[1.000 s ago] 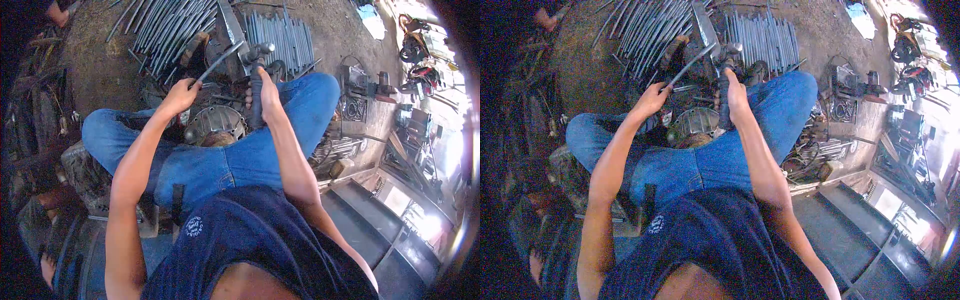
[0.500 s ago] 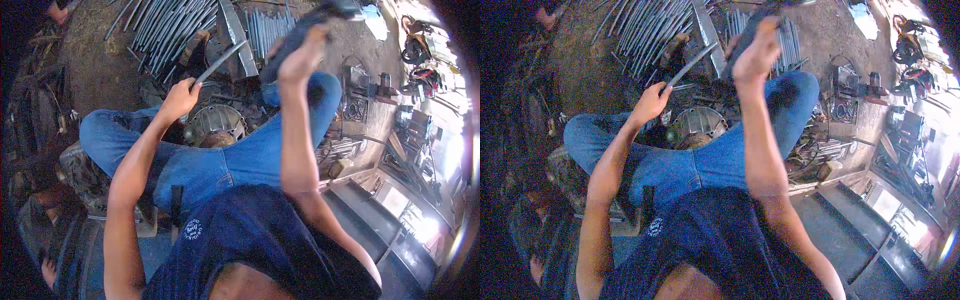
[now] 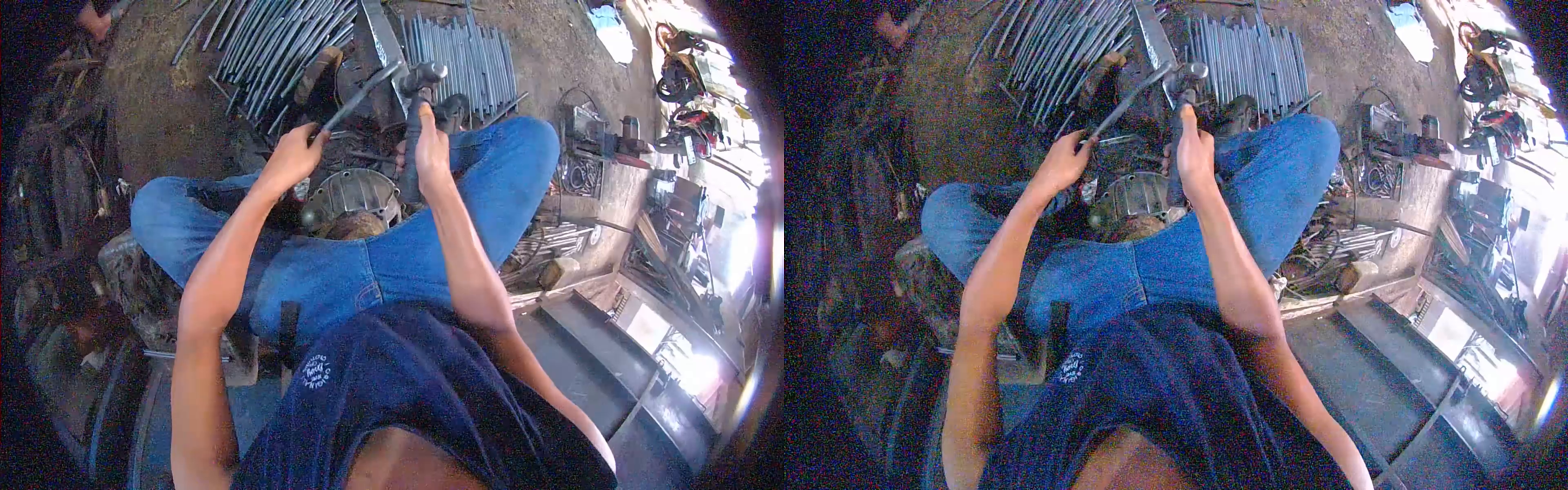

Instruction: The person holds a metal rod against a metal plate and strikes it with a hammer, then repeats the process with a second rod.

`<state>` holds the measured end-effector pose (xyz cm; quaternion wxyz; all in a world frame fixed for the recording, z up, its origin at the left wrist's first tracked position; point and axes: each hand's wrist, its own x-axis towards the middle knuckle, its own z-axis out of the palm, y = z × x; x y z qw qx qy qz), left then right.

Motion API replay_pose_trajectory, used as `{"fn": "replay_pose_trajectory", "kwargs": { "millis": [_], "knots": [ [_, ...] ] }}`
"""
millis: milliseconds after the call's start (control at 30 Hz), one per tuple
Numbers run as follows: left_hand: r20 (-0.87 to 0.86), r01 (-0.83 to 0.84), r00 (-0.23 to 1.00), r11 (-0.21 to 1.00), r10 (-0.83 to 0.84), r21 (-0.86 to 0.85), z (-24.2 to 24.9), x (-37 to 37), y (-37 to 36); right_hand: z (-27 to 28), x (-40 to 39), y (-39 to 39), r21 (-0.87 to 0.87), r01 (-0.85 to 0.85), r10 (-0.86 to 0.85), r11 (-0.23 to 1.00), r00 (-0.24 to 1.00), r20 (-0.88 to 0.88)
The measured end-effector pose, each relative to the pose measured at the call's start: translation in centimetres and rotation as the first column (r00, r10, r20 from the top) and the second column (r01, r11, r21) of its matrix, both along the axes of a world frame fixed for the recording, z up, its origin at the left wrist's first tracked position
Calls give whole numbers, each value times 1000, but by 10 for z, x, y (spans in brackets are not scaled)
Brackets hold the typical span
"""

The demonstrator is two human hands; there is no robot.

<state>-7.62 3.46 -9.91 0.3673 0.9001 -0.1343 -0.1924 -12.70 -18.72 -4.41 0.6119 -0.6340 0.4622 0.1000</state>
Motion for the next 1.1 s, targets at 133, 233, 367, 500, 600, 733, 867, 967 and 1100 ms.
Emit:
{"fn": "replay_pose_trajectory", "kwargs": {
  "millis": [133, 233, 367, 500, 600, 733, 867, 967, 1100],
  "knots": [
    [-283, 12, 958, 997, -32, -73, 12, 3, -2, 59, 21, -8, 116, -40, 23, 993, 989, 143],
    [-160, -28, 987, 999, 23, -28, 16, -1, -2, 135, 44, -19, -106, -26, 69, 994, 904, 421],
    [-180, -38, 983, 998, 29, -42, 9, -1, -4, 181, 74, -21, -173, 141, 37, 975, 662, 749],
    [55, -20, 998, 994, 26, -111, -2, -4, -1, 0, 56, -30, -448, 2, 143, 894, 946, 290],
    [-105, -36, 994, 998, 31, -47, 6, 0, -1, 14, 34, -14, 242, 64, -94, 968, 989, 117],
    [-199, -38, 980, 997, 26, -60, 2, -1, 0, 42, 6, -19, 206, 85, -104, 975, 991, 83],
    [-107, -70, 992, 994, 60, -84, -15, -3, -2, 34, -6, -16, 84, 65, -68, 994, 997, 34],
    [-101, -44, 994, 995, 35, -93, -3, -3, -3, 14, -4, -9, 114, 59, -56, 992, 998, -27],
    [-254, -43, 967, 992, 12, -118, 8, -1, -5, 87, 28, -26, 78, -23, 9, 997, 984, 179]
  ]
}}
